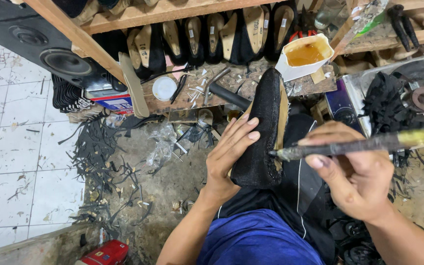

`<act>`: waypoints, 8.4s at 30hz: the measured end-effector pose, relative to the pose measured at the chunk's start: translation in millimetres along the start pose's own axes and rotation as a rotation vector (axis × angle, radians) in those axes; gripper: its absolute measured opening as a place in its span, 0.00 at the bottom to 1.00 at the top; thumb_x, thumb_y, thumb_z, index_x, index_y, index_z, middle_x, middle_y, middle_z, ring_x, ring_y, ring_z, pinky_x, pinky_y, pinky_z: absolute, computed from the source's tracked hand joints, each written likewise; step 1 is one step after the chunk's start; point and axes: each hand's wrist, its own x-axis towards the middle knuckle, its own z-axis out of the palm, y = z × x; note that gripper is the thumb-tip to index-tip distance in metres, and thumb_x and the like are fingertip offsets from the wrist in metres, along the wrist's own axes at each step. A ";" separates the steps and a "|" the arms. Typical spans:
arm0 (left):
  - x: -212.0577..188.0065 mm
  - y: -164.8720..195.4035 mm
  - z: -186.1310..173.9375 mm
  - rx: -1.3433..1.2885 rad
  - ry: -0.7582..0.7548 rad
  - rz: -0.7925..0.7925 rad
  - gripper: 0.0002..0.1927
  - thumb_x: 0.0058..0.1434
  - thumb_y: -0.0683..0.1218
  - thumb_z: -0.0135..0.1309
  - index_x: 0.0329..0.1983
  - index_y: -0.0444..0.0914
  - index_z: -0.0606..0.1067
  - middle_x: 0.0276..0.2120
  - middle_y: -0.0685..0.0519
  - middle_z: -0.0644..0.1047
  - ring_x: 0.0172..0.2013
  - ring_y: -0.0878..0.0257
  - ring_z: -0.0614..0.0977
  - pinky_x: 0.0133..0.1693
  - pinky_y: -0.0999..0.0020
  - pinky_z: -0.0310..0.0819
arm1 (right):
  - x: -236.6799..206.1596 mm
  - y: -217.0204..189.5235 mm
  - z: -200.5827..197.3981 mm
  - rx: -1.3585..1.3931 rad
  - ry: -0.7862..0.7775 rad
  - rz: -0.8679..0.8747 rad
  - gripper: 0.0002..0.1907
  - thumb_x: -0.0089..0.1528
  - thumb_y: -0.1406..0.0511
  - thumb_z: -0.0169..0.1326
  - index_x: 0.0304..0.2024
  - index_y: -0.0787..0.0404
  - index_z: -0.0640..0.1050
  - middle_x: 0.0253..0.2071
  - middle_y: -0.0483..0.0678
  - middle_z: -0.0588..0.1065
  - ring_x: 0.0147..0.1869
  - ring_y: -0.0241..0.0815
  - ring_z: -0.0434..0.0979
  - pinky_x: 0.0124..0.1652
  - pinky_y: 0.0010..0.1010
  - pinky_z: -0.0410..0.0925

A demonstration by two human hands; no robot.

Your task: The person sits on the floor and uses a brush to apply glue from a cup onto the edge of a black shoe upper, rotating the shoe to coat different sections. They dip the brush back into the glue cup repeatedly, place the finished shoe on a shelf rack, and pick up another shoe upper to continue gluing.

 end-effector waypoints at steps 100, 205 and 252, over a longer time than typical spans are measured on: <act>-14.5 -53.3 71.8 -1.162 0.561 -0.537 0.37 0.59 0.57 0.70 0.61 0.31 0.67 0.49 0.49 0.79 0.47 0.61 0.82 0.51 0.66 0.79 | 26.4 5.3 44.8 -0.241 0.322 -0.071 0.11 0.67 0.78 0.60 0.52 0.73 0.77 0.46 0.56 0.78 0.46 0.39 0.81 0.46 0.24 0.74; -19.4 -42.7 43.8 -1.200 0.432 -0.796 0.22 0.69 0.51 0.58 0.58 0.31 0.73 0.45 0.50 0.81 0.41 0.65 0.84 0.44 0.69 0.81 | 42.1 -3.5 23.4 -0.370 -0.188 -0.461 0.13 0.58 0.72 0.62 0.43 0.74 0.78 0.40 0.57 0.76 0.42 0.53 0.79 0.46 0.45 0.72; -20.8 -42.7 44.3 -1.208 0.414 -0.793 0.20 0.72 0.52 0.56 0.58 0.33 0.73 0.44 0.51 0.82 0.40 0.66 0.84 0.42 0.71 0.80 | 36.3 25.7 29.4 -0.217 -0.063 -0.365 0.12 0.57 0.78 0.57 0.44 0.74 0.78 0.35 0.54 0.76 0.37 0.47 0.79 0.40 0.38 0.72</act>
